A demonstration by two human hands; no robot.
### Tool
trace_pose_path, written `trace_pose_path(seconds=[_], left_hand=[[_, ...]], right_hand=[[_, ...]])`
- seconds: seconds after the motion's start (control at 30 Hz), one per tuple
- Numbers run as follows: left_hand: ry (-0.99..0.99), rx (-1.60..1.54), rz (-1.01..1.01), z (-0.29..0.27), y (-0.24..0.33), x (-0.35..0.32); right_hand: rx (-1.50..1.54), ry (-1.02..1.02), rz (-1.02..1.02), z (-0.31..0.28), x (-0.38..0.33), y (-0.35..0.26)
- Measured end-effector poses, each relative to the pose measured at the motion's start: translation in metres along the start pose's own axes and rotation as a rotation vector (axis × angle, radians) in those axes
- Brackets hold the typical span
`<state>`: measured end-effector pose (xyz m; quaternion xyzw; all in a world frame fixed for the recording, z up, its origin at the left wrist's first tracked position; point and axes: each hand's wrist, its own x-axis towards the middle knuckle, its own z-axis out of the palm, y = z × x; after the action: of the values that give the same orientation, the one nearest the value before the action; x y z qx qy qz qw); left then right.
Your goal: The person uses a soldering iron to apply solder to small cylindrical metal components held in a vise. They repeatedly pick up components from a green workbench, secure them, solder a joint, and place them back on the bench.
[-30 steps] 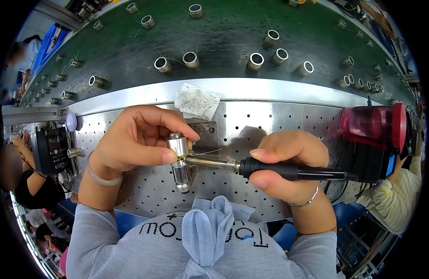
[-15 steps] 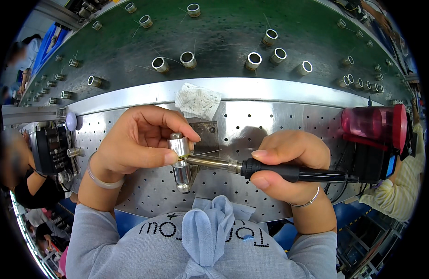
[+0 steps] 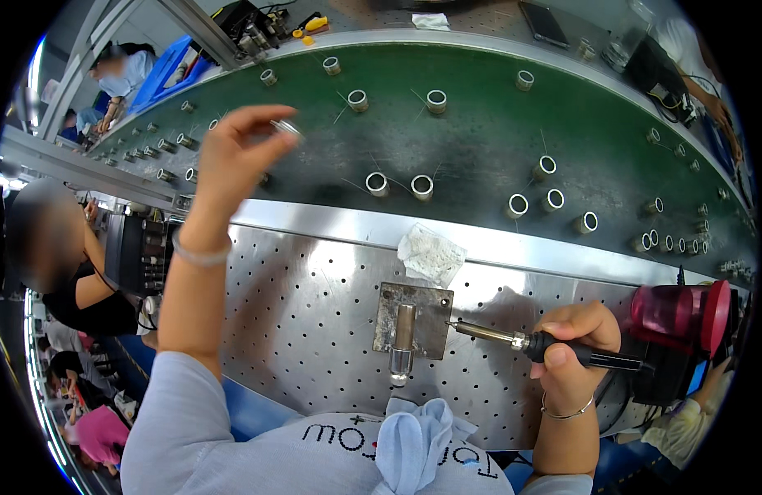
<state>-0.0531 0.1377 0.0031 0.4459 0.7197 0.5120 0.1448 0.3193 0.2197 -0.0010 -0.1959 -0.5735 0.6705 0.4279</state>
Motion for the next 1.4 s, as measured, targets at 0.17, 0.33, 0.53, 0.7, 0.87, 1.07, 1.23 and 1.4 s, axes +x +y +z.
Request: trace_pose_path(seconds=[0.17, 0.33, 0.53, 0.7, 0.87, 1.07, 1.23, 1.4], left_hand=[[0.118, 0.610, -0.004, -0.062, -0.087, 0.053], [0.073, 0.804, 0.148, -0.063, -0.085, 0.053], [-0.277, 0.231, 0.249, 0.029, 0.018, -0.010], [-0.217, 0.350, 0.482, 0.075, 0.032, -0.024], [-0.231, 0.444, 0.576, 0.094, 0.030, -0.014], [-0.693, -0.352, -0.027, 0.063, 0.061, -0.031], [-0.997, -0.756, -0.381, 0.064, 0.054, -0.051], [-1.069, -0.887, -0.526, 0.070, 0.050, -0.073]], right_hand=[[0.018, -0.005, 0.046, 0.005, 0.000, 0.001], [-0.002, 0.004, 0.069, 0.000, 0.000, 0.000], [-0.089, 0.049, 0.094, -0.001, -0.001, 0.001], [-0.018, 0.063, 0.104, -0.001, 0.000, -0.004], [-0.007, 0.054, 0.096, -0.002, 0.002, -0.006], [-0.064, 0.052, 0.077, -0.004, 0.001, -0.005], [0.011, 0.034, 0.123, -0.001, -0.003, -0.007], [0.005, -0.011, 0.125, 0.003, -0.006, -0.007]])
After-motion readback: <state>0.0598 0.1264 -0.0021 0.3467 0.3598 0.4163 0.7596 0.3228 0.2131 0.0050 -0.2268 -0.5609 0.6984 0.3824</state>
